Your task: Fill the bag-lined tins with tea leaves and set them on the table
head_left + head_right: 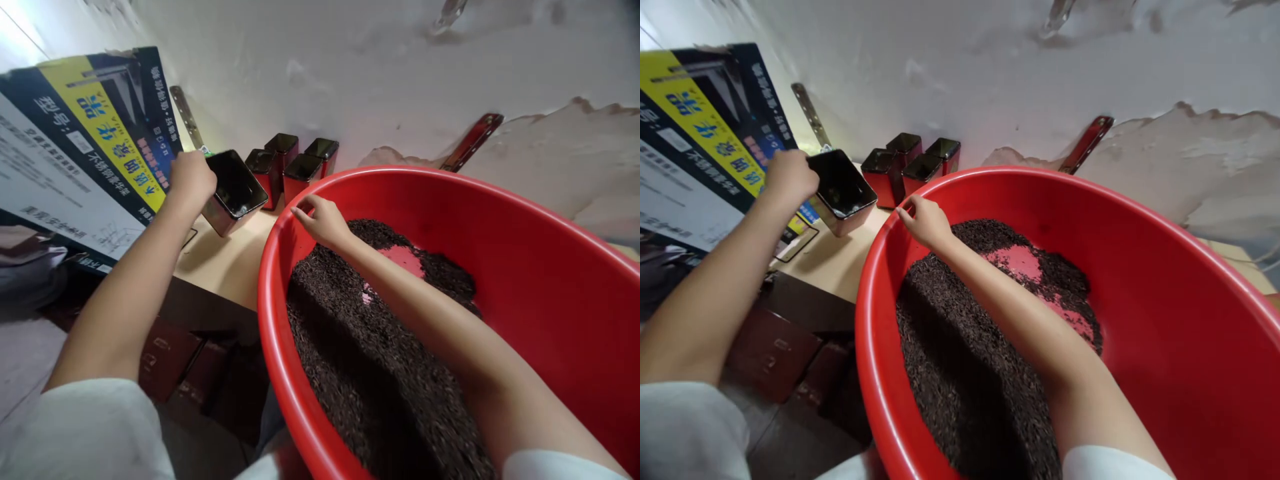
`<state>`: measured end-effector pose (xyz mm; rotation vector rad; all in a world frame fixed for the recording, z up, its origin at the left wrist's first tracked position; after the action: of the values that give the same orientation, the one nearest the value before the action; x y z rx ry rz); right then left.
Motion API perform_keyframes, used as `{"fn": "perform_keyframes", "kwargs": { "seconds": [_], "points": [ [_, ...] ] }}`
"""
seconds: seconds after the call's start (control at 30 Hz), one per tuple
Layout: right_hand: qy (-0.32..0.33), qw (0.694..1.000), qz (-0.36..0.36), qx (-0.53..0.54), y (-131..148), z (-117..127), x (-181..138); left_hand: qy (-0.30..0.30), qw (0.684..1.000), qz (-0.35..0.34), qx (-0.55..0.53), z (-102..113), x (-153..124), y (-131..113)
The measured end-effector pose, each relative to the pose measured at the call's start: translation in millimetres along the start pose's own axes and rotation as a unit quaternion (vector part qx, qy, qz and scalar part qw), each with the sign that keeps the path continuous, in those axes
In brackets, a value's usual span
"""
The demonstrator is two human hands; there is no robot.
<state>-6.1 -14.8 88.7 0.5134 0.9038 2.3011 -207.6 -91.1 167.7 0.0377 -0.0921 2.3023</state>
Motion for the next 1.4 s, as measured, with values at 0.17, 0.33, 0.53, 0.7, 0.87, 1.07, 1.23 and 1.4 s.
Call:
{"fn": "perform_keyframes", "kwargs": {
  "seconds": [0.17, 0.33, 0.53, 0.7, 0.87, 1.07, 1.23, 1.4],
  "points": [
    [0.052, 0.933, -0.055, 0.351, 13.4, -7.7, -5.4, -0.131, 0.99, -0.031, 0.045, 46.8, -54.3, -34.8],
    [0.099, 0.841, -0.078, 0.526, 26.6, 2.4, -19.5, -0.157, 0.976, -0.15, 0.032, 58.4, -104.2, -81.8],
    [-0.051, 0.877, -0.092, 0.469, 1.9, 45.4, -83.1, -0.149, 0.953, -0.263, 0.02, 39.5, -140.6, -117.2],
    [-0.142, 0.877, -0.17, 0.427, -26.6, 75.4, -152.8, -0.103, 0.91, -0.4, -0.025, 19.3, -164.6, -157.3],
    [-0.22, 0.846, -0.222, 0.432, -65.6, 86.1, -189.7, -0.054, 0.877, -0.477, -0.037, -6.5, -173.1, -211.3],
    [-0.221, 0.817, -0.285, 0.449, -105.2, 81.5, -201.9, -0.014, 0.861, -0.506, -0.051, -52.5, -162.8, -254.8],
    [-0.174, 0.801, -0.335, 0.465, -118.4, 73.7, -200.0, -0.063, 0.714, -0.697, 0.001, -93.4, -182.8, -257.6],
    [-0.133, 0.819, -0.354, 0.432, -126.2, 63.6, -202.7, -0.025, 0.735, -0.678, 0.019, -128.8, -190.6, -253.6]
  ]
}}
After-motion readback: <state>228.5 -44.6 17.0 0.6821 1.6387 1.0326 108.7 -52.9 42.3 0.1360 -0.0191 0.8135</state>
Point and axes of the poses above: each hand's wrist, its own x-axis towards the middle knuckle, its own z-axis out of the back of the hand, y = z × x, the point moved 2 cm from there along x, towards the middle knuckle, and after that the axes turned 12 degrees about y, right-handed, at the moved point
